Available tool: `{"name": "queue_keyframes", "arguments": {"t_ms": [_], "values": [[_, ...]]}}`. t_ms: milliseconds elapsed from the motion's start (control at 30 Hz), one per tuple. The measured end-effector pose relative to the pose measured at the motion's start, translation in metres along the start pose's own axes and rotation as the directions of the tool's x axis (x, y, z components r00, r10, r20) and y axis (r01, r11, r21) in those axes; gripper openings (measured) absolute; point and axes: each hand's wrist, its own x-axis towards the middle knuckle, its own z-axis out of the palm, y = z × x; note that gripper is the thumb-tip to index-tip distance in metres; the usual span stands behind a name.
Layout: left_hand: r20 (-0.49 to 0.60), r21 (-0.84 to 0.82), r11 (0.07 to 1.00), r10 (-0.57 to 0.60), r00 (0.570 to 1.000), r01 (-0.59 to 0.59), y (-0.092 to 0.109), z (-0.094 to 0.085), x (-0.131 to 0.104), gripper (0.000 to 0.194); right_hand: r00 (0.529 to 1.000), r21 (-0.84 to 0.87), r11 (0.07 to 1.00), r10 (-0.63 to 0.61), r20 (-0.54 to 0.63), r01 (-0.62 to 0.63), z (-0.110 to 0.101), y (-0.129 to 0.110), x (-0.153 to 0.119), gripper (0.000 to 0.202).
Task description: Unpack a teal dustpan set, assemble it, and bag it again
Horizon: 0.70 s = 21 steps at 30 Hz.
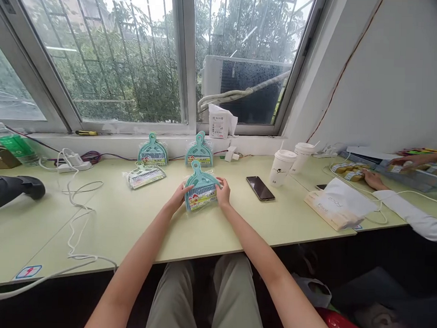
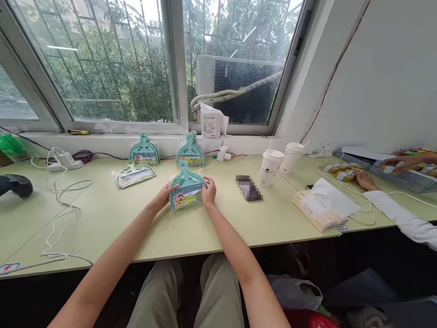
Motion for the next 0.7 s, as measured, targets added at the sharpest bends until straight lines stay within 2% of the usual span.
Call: {"name": "queue_keyframes", "arguments": {"t_ms": [67, 100, 200, 267, 300, 367, 433, 500, 600, 700], "values": [[-0.062, -0.037, 0.999, -0.019, 0.998, 0.017, -0.003, -0.003, 0.002, 0.054, 0.988, -0.181, 0.973, -0.151, -0.032, 0.143, -0.001, -0.007, -0.008, 0.032], [-0.095, -0.062, 0.998, -0.010, 0.995, 0.004, -0.004, -0.005, 0.004, 0.054, 0.973, -0.239, 0.944, -0.233, 0.006, 0.227, -0.001, -0.010, -0.012, 0.031], [-0.175, -0.134, 0.987, 0.059, 0.983, -0.083, -0.005, -0.011, 0.008, 0.058, 0.883, -0.227, 0.866, -0.385, 0.269, 0.446, 0.002, -0.017, -0.021, 0.026], [-0.218, -0.167, 0.977, 0.098, 0.971, -0.136, -0.003, -0.014, 0.008, 0.061, 0.836, -0.198, 0.854, -0.378, 0.398, 0.481, 0.006, -0.016, -0.022, 0.025], [-0.232, -0.182, 0.971, 0.109, 0.967, -0.154, -0.002, -0.015, 0.008, 0.062, 0.834, -0.199, 0.866, -0.343, 0.432, 0.459, 0.009, -0.013, -0.021, 0.027], [-0.246, -0.212, 0.960, 0.131, 0.960, -0.186, 0.000, -0.016, 0.007, 0.059, 0.859, -0.180, 0.922, -0.231, 0.456, 0.343, 0.013, -0.007, -0.018, 0.035], [-0.242, -0.259, 0.943, 0.147, 0.959, -0.210, 0.003, -0.014, 0.005, 0.050, 0.889, -0.090, 0.983, -0.103, 0.445, 0.159, 0.015, -0.001, -0.012, 0.041], [-0.232, -0.313, 0.927, 0.135, 0.963, -0.205, 0.005, -0.011, 0.004, 0.041, 0.910, 0.044, 0.998, 0.017, 0.413, -0.038, 0.016, 0.004, -0.006, 0.040], [-0.174, -0.377, 0.919, 0.053, 0.983, -0.116, 0.008, -0.010, 0.002, 0.034, 0.917, 0.236, 0.930, 0.189, 0.351, -0.282, 0.014, 0.009, 0.001, 0.033], [-0.071, -0.359, 0.933, -0.010, 0.997, -0.016, 0.008, -0.013, 0.001, 0.030, 0.911, 0.409, 0.826, 0.278, 0.305, -0.389, 0.010, 0.013, 0.005, 0.044]]}}
